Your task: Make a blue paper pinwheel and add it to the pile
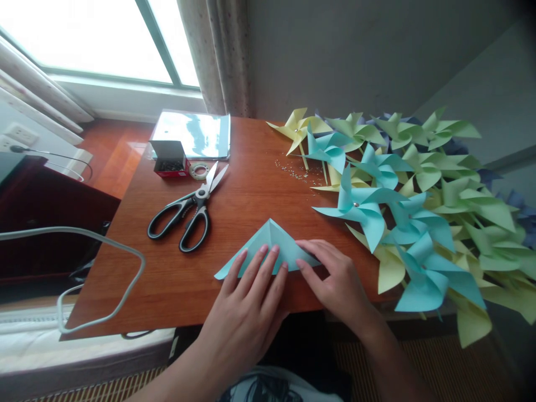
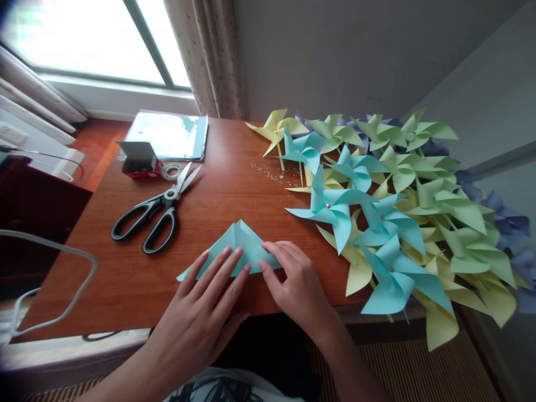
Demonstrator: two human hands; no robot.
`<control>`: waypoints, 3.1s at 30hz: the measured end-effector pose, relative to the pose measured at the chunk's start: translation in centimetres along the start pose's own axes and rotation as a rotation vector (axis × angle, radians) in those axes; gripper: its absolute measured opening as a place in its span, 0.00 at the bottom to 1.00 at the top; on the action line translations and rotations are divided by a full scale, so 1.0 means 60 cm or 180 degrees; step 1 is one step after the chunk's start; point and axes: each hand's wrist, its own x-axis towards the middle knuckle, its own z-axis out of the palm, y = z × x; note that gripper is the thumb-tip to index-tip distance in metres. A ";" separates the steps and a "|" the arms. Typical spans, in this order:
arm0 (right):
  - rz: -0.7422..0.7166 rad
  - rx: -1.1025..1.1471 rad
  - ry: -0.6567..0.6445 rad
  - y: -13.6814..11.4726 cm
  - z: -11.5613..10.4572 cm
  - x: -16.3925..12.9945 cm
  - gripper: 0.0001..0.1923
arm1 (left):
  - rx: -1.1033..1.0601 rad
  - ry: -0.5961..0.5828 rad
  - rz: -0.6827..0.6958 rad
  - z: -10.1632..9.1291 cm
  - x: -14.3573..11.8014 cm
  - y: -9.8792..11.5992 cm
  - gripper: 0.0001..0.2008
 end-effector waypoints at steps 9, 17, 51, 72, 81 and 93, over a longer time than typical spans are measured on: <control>0.0115 -0.0641 -0.0147 0.000 0.019 0.073 0.12 | -0.0063 -0.0262 0.0070 0.010 0.008 -0.014 0.27; 0.0380 -0.1416 -0.0598 -0.035 0.036 0.121 0.08 | -0.0128 -0.0298 0.0045 0.012 0.017 -0.019 0.28; 0.0975 0.1485 -0.0969 -0.027 -0.004 0.112 0.03 | -0.3312 -0.0305 -0.1466 -0.019 0.097 -0.113 0.09; 0.0975 0.1370 -0.0950 -0.029 -0.001 0.112 0.04 | -0.3444 -0.0317 -0.1534 -0.018 0.097 -0.111 0.09; 0.0983 0.1377 -0.0969 -0.029 -0.002 0.114 0.04 | -0.3547 -0.0311 -0.1538 -0.017 0.097 -0.112 0.06; 0.0733 0.1213 -0.0864 -0.034 -0.004 0.115 0.03 | -0.3232 -0.0305 -0.1418 -0.020 0.097 -0.112 0.08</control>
